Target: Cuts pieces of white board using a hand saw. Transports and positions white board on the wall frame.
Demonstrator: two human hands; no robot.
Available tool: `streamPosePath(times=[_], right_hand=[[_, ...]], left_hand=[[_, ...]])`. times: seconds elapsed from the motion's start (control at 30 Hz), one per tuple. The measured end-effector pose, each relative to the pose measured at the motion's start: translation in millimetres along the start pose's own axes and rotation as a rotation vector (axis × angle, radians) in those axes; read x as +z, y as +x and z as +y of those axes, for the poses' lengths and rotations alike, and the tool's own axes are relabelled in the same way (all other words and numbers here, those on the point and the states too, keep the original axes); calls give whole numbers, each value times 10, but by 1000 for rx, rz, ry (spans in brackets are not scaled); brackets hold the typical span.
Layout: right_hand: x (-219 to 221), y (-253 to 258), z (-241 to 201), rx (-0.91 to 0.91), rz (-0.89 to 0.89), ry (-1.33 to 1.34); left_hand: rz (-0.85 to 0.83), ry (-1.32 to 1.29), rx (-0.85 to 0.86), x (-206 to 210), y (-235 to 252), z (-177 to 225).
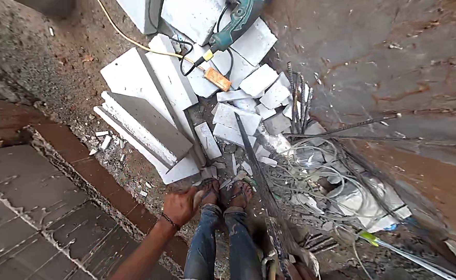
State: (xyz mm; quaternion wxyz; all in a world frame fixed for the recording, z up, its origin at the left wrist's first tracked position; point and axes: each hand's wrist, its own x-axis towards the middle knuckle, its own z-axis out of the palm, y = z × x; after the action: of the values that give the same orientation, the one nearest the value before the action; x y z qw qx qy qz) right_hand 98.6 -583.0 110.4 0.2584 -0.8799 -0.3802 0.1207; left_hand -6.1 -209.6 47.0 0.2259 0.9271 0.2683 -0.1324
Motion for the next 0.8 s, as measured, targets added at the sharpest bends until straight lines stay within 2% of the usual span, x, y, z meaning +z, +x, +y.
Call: streamPosePath(times=[0.07,0.2,0.3,0.4,0.47,0.57,0.67,0.7,0.8], right_hand=[[272,260,298,-166,-84,59],[922,1029,816,-529,-98,-26],[1310,1677,1015,-702,-128,-96],[1693,2232,1084,-787,-160,-125],[1903,2394,1169,-787,-239,-167],[2099,2577,1288,-742,-319,-257],[2093,2634,1256,-559,-403,-318],[2062,2605,1190,-473,-451,-337],[1835,2371,971,-184,-551,-288]], left_hand=[[201,-7,-10,-42,80,-44],[467,-62,-439,-305,720,-520],[401,-50,-712,-284,1144,-695],[228,18,-738,-99,1125,-441],[154,-1,-684,-13,866,-104],[281,-223,-695,-93,544,105],[561,-388,-874,-329,584,-171],[604,-464,-967,-418,676,-313],[484,-614,-1216,-544,1095,-618]])
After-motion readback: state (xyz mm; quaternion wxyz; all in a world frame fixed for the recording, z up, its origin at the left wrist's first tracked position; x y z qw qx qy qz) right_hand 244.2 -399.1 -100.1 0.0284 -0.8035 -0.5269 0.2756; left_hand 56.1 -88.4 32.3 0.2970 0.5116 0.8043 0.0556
